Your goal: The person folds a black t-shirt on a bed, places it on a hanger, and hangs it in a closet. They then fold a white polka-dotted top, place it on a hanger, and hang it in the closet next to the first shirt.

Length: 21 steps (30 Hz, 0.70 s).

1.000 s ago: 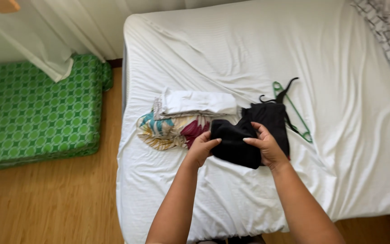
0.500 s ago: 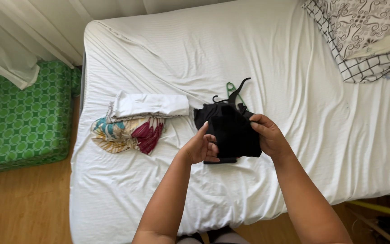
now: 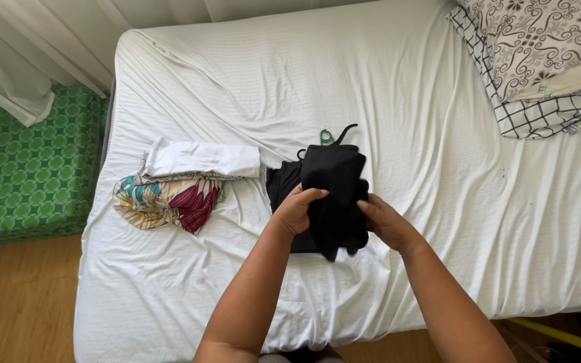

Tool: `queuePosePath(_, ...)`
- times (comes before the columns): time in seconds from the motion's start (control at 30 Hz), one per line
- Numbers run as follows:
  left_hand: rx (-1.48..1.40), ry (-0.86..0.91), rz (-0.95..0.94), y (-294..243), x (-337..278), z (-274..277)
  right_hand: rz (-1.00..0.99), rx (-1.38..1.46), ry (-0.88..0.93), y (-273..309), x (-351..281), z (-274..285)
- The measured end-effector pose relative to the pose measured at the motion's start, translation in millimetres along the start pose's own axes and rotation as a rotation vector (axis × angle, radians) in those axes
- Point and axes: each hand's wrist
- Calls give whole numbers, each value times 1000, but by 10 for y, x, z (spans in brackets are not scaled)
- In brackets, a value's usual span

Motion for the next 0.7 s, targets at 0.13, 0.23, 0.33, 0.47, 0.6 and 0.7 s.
queuePosePath(0.13, -58, -64, 16, -182, -23, -205, 169, -107, 121, -356, 317, 488)
queuePosePath(0.23, -109, -190, 20, -283, -35, -142, 338, -8, -68, -109, 213, 339)
queuePosePath(0.33, -123, -346, -36, -308, -47, 174, 478, 234, -123, -18, 261, 513)
queuePosePath(0.47, -159, -394, -103, -312, -140, 629, 586, 388, -140, 190, 196, 700)
queuePosePath(0.6, -106, -315, -158, -552, -268, 652, 587, 373, -121, 273, 200, 636)
queuePosePath(0.7, -63, -212, -227, -598, -273, 894, 607, 436, -108, 345, 190, 439)
Point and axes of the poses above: each hand's wrist, its own x-axis towards the middle knuckle, its own z-axis out of the back of the hand, y = z × x, and after that the axes turned 13 degrees about x, right-handed
